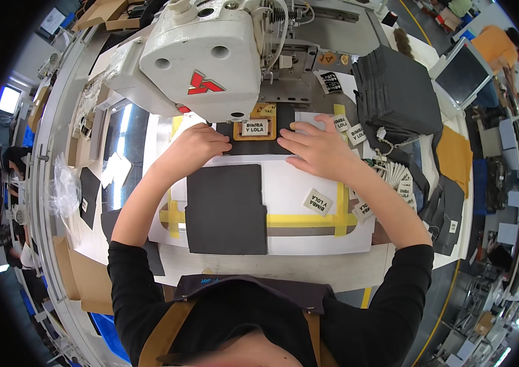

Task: Sewing small brand labels onto leather panels using an industrial sewing machine.

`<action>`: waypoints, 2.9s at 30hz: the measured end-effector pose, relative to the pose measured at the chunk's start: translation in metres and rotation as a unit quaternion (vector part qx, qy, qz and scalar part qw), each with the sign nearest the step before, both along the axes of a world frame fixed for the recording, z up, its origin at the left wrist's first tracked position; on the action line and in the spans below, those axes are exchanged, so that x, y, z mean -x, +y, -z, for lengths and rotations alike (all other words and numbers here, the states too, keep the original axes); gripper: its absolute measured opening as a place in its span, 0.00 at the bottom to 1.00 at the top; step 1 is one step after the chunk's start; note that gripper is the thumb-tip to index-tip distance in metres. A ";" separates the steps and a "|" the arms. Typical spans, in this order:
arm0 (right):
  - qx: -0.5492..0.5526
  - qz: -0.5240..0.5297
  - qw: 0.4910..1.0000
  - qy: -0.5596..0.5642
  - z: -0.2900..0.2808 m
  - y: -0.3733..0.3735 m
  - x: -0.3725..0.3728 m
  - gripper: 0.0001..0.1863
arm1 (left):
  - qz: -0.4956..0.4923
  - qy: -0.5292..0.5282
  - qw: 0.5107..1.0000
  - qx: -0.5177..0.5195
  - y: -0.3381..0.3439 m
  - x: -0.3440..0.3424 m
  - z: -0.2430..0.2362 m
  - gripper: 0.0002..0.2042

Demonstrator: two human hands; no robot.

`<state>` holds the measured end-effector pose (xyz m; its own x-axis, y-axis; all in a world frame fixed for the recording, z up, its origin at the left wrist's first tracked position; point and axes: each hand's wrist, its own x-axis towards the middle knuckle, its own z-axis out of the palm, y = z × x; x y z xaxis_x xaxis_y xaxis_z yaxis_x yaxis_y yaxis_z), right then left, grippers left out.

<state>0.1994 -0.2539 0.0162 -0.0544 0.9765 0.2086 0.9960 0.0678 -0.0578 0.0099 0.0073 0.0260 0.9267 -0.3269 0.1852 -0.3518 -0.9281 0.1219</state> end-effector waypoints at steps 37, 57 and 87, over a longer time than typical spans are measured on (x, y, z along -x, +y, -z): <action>-0.001 0.109 0.993 -0.032 -0.070 -0.063 0.044 0.14 | 0.056 -0.180 0.971 0.145 -0.109 0.104 -0.024 0.07; 0.146 0.174 0.950 0.213 -0.055 -0.068 -0.010 0.05 | -0.024 -0.207 0.952 0.225 -0.134 0.114 -0.007 0.14; 0.337 0.145 0.835 0.410 -0.036 0.053 0.008 0.24 | 0.049 -0.241 0.961 0.127 -0.164 0.081 0.004 0.05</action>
<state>0.1911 -0.2010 0.0526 0.0959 0.8339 -0.5435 0.5715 -0.4932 -0.6559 -0.0713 -0.1571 0.0224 0.6805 -0.2958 0.6703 -0.5088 -0.8491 0.1418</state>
